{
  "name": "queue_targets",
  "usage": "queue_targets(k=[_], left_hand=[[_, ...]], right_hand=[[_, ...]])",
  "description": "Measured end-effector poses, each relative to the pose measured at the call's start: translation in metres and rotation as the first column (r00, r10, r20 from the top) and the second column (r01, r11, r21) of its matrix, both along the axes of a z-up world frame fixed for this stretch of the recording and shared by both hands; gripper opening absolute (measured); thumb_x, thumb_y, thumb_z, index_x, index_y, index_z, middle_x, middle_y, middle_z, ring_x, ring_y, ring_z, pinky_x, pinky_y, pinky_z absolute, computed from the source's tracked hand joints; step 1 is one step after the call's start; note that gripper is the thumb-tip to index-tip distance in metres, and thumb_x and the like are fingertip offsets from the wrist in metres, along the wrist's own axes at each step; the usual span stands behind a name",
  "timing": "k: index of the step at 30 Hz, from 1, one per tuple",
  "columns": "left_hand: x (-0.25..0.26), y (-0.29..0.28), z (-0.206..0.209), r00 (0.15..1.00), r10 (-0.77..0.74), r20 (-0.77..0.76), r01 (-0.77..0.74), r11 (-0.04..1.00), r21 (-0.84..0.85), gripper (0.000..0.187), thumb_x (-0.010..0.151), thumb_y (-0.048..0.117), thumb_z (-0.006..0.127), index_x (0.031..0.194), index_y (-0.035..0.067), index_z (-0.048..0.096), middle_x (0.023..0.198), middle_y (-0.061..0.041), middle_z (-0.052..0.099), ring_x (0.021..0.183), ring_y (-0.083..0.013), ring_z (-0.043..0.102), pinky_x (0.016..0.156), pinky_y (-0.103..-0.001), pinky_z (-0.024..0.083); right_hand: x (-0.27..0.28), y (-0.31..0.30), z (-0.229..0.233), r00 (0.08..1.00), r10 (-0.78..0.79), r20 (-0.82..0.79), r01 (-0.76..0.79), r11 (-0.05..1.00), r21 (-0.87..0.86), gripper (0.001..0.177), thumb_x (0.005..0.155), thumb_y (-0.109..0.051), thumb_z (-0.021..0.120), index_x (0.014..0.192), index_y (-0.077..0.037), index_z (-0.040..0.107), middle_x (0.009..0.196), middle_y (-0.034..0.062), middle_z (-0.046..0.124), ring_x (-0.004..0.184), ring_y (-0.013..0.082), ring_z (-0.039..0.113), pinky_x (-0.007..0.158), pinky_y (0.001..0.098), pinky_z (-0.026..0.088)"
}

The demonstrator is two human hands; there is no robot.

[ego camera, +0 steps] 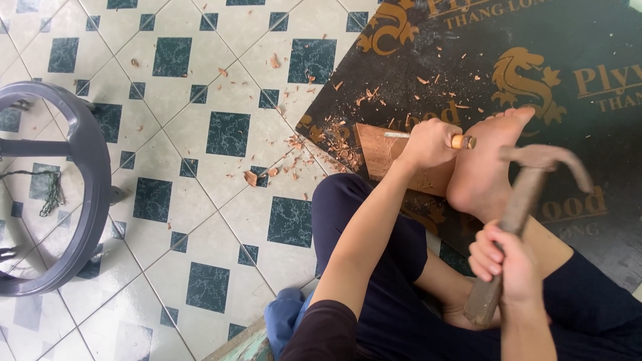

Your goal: Using a hammer and chisel to carve a piece of wood while sitting on the floor and using feet for stabilization

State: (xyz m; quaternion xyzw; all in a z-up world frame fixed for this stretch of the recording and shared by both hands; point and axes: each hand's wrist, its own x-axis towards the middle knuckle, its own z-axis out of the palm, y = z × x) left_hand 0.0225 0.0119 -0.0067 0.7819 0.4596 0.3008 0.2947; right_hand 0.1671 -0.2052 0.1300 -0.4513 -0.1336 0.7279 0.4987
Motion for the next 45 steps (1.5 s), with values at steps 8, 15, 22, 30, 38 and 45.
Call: queue_targets(k=[8, 15, 22, 30, 38, 45], left_hand=[[-0.001, -0.002, 0.023, 0.981, 0.113, 0.160, -0.116, 0.993, 0.014, 0.037, 0.083, 0.030, 0.056, 0.057, 0.019, 0.032, 0.048, 0.002, 0.037, 0.051, -0.0169, 0.030, 0.048, -0.038, 0.023], [0.004, 0.000, 0.013, 0.986, 0.086, 0.145, -0.089, 0.996, 0.017, 0.039, 0.084, 0.033, 0.057, 0.056, 0.020, 0.033, 0.047, 0.003, 0.040, 0.048, -0.0159, 0.031, 0.045, -0.037, 0.024], [0.005, -0.004, 0.011, 0.989, 0.101, 0.109, -0.101, 0.995, -0.006, 0.031, 0.078, 0.024, 0.056, 0.057, 0.021, 0.034, 0.048, 0.004, 0.041, 0.050, -0.0165, 0.033, 0.046, -0.037, 0.025], [0.003, -0.002, 0.007, 0.988, 0.096, 0.120, -0.100, 0.995, 0.029, 0.034, 0.078, 0.025, 0.058, 0.055, 0.021, 0.034, 0.046, 0.003, 0.039, 0.047, -0.0153, 0.032, 0.045, -0.037, 0.023], [0.000, -0.005, 0.005, 0.998, 0.045, -0.036, -0.046, 0.999, -0.023, 0.020, 0.070, 0.021, 0.059, 0.055, 0.022, 0.045, 0.050, 0.003, 0.052, 0.051, -0.0222, 0.047, 0.045, -0.040, 0.034], [0.001, -0.003, -0.008, 0.999, 0.031, -0.028, -0.030, 0.999, 0.036, 0.026, 0.068, 0.019, 0.059, 0.052, 0.021, 0.038, 0.046, 0.003, 0.045, 0.047, -0.0186, 0.034, 0.042, -0.038, 0.025]], right_hand=[[-0.017, 0.023, 0.015, 0.996, -0.058, -0.072, 0.061, 0.997, 0.042, 0.030, 0.095, -0.013, 0.042, 0.067, -0.021, 0.036, 0.054, -0.0095, 0.026, 0.038, 0.0030, 0.020, 0.032, 0.0203, 0.019], [0.009, 0.023, 0.023, 0.989, -0.032, -0.142, 0.056, 0.984, 0.169, 0.024, 0.097, -0.015, 0.043, 0.074, -0.018, 0.047, 0.056, -0.0094, 0.031, 0.039, 0.0029, 0.025, 0.031, 0.0207, 0.021], [-0.012, 0.024, 0.049, 0.978, -0.196, -0.071, 0.207, 0.946, 0.248, 0.020, 0.096, -0.017, 0.040, 0.079, -0.023, 0.048, 0.055, -0.0122, 0.026, 0.040, 0.0030, 0.021, 0.035, 0.0195, 0.020], [-0.009, 0.030, 0.061, 1.000, -0.002, 0.020, 0.001, 0.997, 0.079, 0.025, 0.092, -0.008, 0.042, 0.072, -0.021, 0.042, 0.053, -0.0093, 0.023, 0.037, 0.0032, 0.018, 0.029, 0.0211, 0.016], [-0.037, 0.027, 0.025, 0.994, -0.084, 0.073, 0.085, 0.996, -0.003, 0.028, 0.094, -0.015, 0.040, 0.066, -0.021, 0.036, 0.053, -0.0090, 0.023, 0.039, 0.0043, 0.017, 0.034, 0.0222, 0.016], [0.005, 0.011, 0.038, 0.996, -0.087, 0.003, 0.086, 0.992, 0.089, 0.023, 0.094, -0.017, 0.045, 0.072, -0.021, 0.042, 0.055, -0.0103, 0.025, 0.039, 0.0023, 0.019, 0.032, 0.0203, 0.015]])
